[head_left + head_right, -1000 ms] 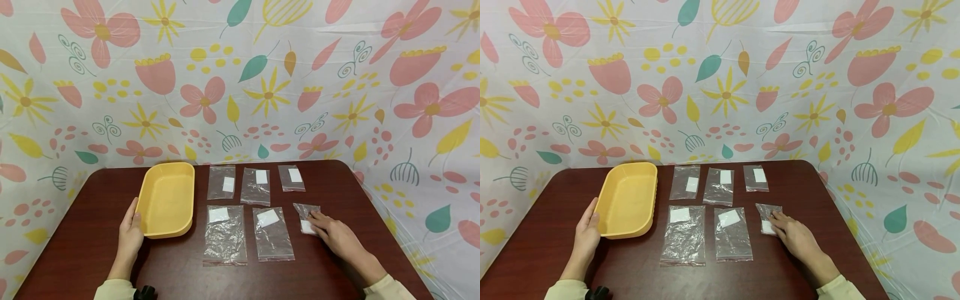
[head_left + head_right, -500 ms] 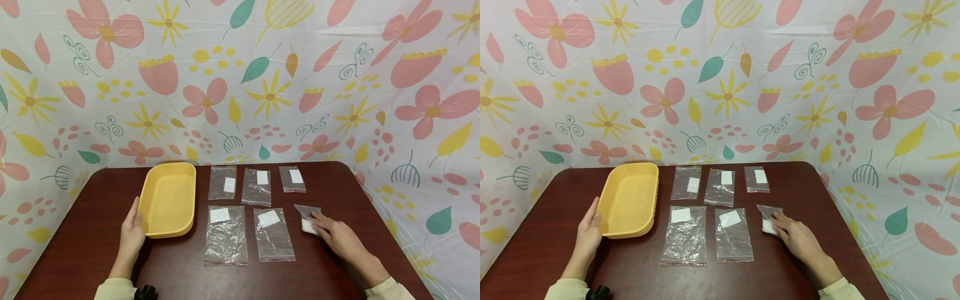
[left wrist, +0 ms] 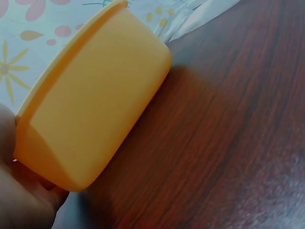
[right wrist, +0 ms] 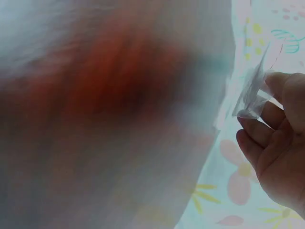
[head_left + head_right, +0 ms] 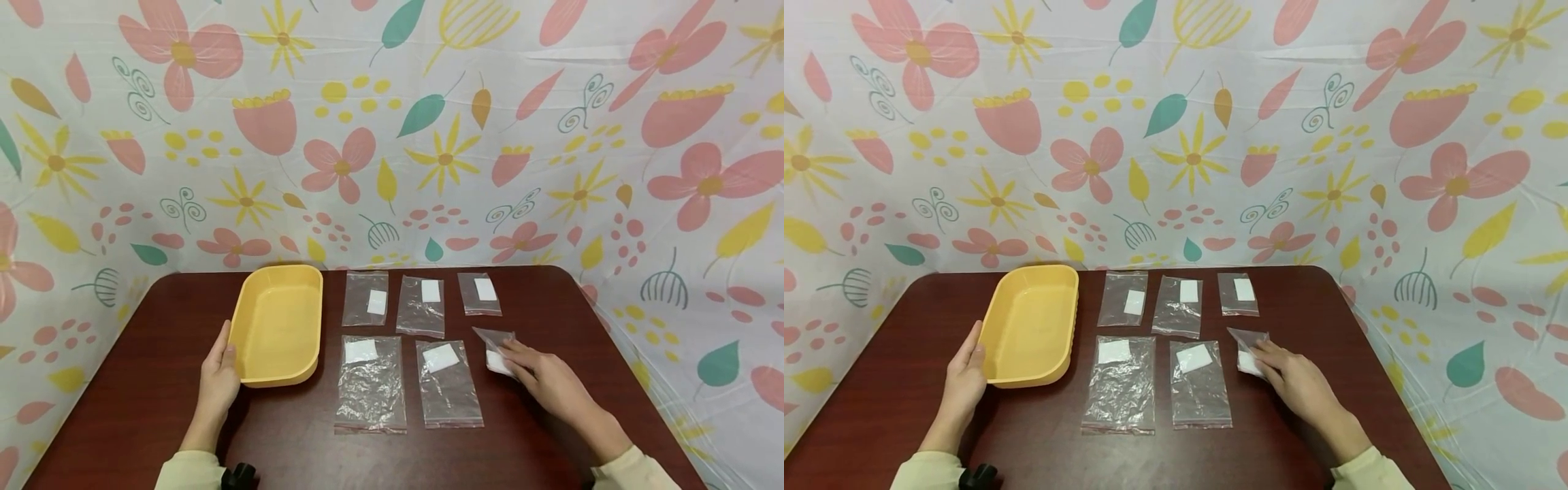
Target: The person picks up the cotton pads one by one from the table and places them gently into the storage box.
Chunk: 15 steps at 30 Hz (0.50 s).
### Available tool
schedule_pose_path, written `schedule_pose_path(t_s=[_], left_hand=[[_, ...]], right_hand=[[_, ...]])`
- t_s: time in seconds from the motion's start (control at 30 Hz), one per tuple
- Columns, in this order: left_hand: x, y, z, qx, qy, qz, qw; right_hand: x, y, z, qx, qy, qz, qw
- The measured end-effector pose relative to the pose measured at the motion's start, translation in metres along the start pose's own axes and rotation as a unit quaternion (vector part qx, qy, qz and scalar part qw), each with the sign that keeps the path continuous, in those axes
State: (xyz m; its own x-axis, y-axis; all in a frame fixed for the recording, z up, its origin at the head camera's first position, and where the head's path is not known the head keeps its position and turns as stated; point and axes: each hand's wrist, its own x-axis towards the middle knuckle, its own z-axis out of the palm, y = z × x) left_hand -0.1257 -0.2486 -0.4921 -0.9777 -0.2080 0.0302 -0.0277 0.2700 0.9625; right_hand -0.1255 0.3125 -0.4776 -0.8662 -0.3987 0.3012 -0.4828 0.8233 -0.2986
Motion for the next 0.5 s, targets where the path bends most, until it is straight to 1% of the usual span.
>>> schedule_pose_path(t_s=[0.23, 0.5], left_hand=[[0.000, 0.000, 0.000, 0.005, 0.006, 0.000, 1.0000], [0.001, -0.001, 0.002, 0.003, 0.014, 0.006, 0.9999]], right_hand=[[0.018, -0.011, -0.004, -0.003, 0.017, -0.034, 0.999], [0.039, -0.024, -0.006, -0.007, 0.003, -0.051, 0.999]])
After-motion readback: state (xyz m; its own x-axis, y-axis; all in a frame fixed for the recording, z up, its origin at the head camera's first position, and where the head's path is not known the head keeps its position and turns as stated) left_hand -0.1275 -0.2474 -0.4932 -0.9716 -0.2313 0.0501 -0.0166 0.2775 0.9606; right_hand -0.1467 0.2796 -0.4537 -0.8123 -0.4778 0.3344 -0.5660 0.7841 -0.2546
